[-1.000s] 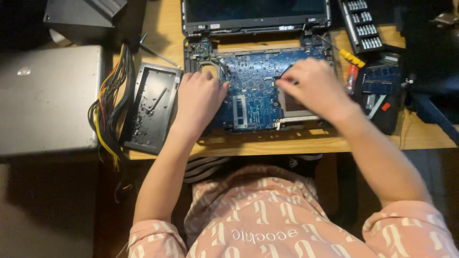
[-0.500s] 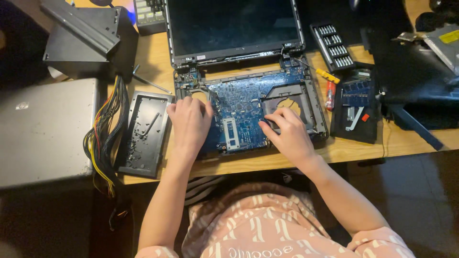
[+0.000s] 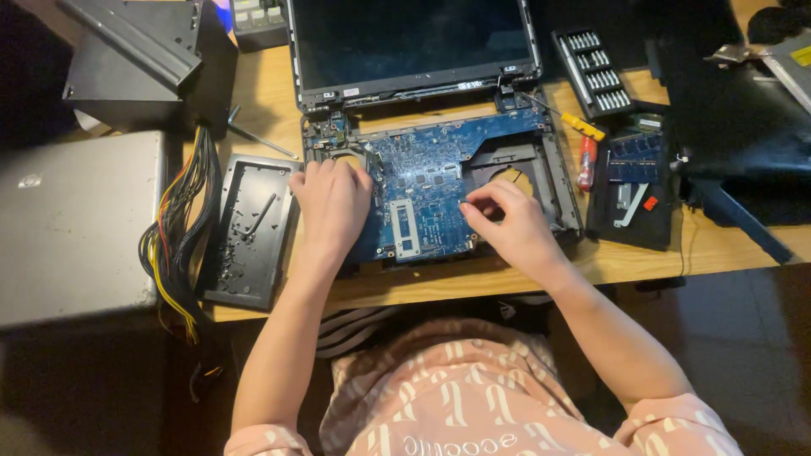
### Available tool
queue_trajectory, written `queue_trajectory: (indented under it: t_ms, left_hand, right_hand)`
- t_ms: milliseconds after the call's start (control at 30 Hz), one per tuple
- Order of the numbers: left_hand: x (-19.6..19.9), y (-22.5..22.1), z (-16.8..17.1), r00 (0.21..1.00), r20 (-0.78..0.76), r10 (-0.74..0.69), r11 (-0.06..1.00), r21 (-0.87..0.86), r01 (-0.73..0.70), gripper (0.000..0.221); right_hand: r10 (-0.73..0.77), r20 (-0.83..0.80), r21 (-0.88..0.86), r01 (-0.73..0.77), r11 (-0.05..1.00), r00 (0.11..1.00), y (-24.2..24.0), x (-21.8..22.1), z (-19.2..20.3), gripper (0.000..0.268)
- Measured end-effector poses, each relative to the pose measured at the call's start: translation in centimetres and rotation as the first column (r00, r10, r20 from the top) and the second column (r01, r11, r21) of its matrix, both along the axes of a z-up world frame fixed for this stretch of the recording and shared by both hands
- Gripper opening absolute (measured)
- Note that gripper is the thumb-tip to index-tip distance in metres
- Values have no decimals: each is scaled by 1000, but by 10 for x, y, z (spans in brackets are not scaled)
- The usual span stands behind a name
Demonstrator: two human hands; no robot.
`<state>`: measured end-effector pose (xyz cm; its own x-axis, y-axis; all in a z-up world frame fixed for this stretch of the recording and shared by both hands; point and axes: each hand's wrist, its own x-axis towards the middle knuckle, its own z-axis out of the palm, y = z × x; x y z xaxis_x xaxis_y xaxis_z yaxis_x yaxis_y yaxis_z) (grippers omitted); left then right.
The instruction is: The recorder is repairing a laptop by removing internal components and routing wires.
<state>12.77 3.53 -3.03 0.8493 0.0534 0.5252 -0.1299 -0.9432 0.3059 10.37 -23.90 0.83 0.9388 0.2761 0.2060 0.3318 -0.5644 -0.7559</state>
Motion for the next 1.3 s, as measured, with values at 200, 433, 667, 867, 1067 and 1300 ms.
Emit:
queue_trajectory:
  t_ms: [200,433,667,867,1067,1300]
  left_hand:
    - [0,4,8,1000,-5,-31,999,27,31,23]
    - [-11,-2,32,998,-35,-48,999,6,48,22]
    - [-34,1,59,979,53,-197,979,-42,199,13]
    - [51,74,19,987,25,162,985,56,-163,21]
    - [85,91,25,887,-451,99,984,-86,-154,32]
    - [87,95,20,867,-487,108,969,-144,-201,22]
  right_hand:
    - [-22,-239,-17,18,1000,971,3,7,5,28]
    - [-38,-398,-97,-1,995,917,3,20,12,32]
    - [-2,-480,-6,-1,1000,877,1,31,4,28]
    - [14,-351,100,22,995,936,7,18,-5,41]
    - [101,-371,143,-51,988,923,4,19,-7,34]
    - [135,-367,332,-6,943,920,-3,19,-11,27]
